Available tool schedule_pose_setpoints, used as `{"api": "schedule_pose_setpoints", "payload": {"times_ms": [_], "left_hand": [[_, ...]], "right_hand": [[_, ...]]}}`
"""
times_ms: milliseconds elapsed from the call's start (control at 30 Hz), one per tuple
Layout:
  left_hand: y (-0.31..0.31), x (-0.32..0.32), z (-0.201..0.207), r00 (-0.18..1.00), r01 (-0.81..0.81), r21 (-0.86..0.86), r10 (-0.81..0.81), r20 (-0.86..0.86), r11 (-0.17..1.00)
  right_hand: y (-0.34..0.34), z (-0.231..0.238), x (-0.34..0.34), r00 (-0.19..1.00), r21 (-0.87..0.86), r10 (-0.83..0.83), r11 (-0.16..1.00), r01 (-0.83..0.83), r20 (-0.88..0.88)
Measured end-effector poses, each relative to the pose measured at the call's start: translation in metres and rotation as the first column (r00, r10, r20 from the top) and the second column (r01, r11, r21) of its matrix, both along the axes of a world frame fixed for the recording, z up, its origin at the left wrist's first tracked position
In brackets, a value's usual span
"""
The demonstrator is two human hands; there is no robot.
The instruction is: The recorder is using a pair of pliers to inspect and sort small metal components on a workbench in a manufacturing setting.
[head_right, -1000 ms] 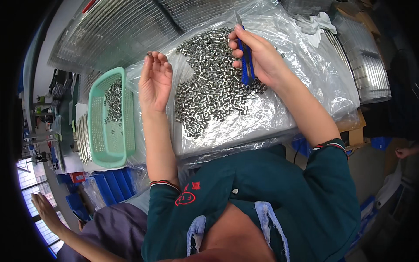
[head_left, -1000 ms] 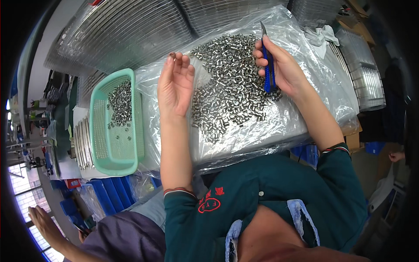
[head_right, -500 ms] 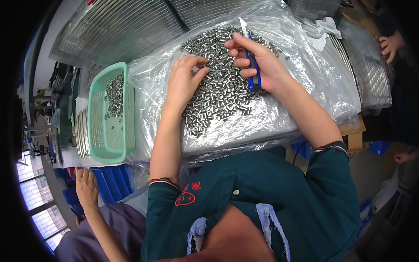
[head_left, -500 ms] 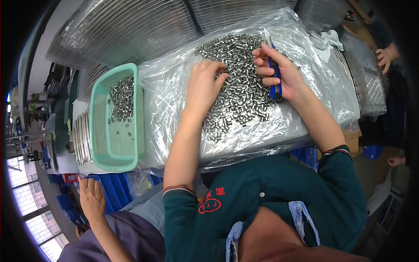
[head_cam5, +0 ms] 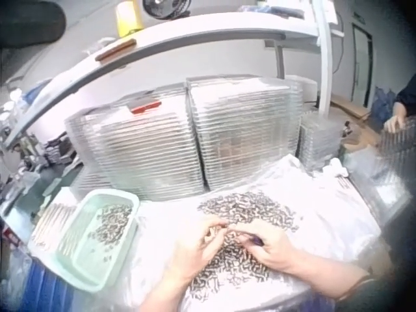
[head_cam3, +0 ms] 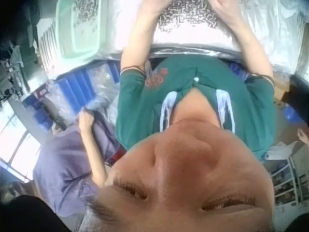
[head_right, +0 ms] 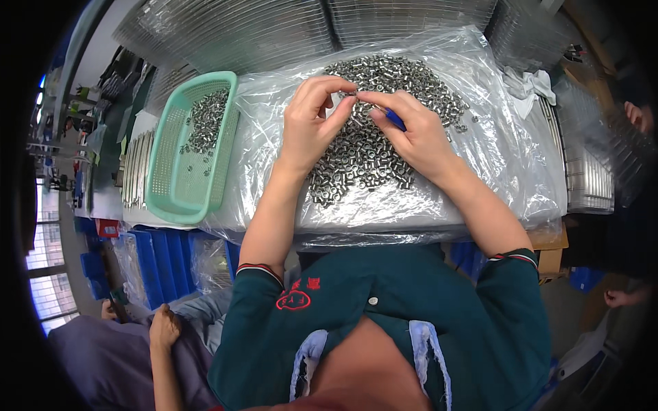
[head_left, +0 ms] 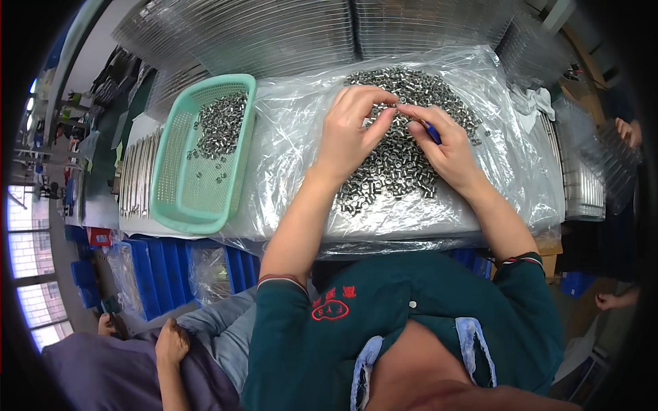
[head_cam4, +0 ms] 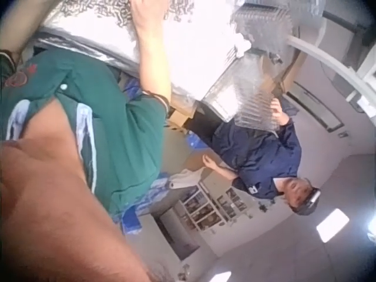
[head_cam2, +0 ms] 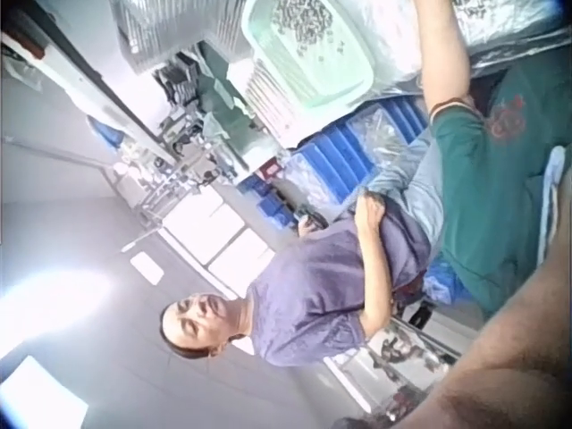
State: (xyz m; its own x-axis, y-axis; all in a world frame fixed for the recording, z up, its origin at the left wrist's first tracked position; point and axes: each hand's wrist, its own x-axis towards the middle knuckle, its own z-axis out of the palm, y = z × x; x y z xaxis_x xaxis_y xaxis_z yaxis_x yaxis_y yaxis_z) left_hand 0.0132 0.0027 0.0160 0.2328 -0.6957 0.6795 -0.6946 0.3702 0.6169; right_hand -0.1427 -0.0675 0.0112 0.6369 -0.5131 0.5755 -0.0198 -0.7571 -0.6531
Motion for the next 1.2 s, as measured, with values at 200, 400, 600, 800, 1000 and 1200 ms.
{"api": "schedule_pose_setpoints", "payload": {"times_ms": [200, 400, 600, 800, 1000, 1200], "left_hand": [[0.002, 0.003, -0.003, 0.999, 0.043, 0.008, -0.043, -0.021, 0.999], [-0.001, 0.003, -0.009, 0.987, -0.002, -0.080, 0.015, 0.162, 0.997], [0.001, 0.001, -0.011, 0.997, -0.005, -0.082, 0.011, 0.072, 0.997], [0.000, 0.000, -0.012, 0.999, 0.015, -0.084, -0.012, 0.031, 0.996], [0.000, 0.000, -0.012, 0.999, 0.025, -0.099, -0.023, 0.026, 0.995], [0.002, 0.000, -0.011, 0.997, 0.053, -0.077, -0.048, 0.060, 0.996]], "right_hand": [[0.001, 0.006, 0.001, 0.999, -0.050, -0.018, 0.999, 0.017, -0.032], [0.003, 0.008, 0.000, 0.999, -0.103, -0.021, 0.995, 0.016, -0.043], [0.007, 0.011, 0.001, 0.997, -0.065, -0.039, 0.997, 0.035, -0.066], [0.008, 0.012, 0.001, 0.999, -0.067, -0.050, 0.997, 0.049, -0.017], [0.005, 0.008, 0.001, 0.999, -0.108, -0.041, 0.993, 0.037, -0.034], [0.006, 0.009, 0.001, 0.999, -0.070, -0.041, 0.997, 0.039, -0.029]]}}
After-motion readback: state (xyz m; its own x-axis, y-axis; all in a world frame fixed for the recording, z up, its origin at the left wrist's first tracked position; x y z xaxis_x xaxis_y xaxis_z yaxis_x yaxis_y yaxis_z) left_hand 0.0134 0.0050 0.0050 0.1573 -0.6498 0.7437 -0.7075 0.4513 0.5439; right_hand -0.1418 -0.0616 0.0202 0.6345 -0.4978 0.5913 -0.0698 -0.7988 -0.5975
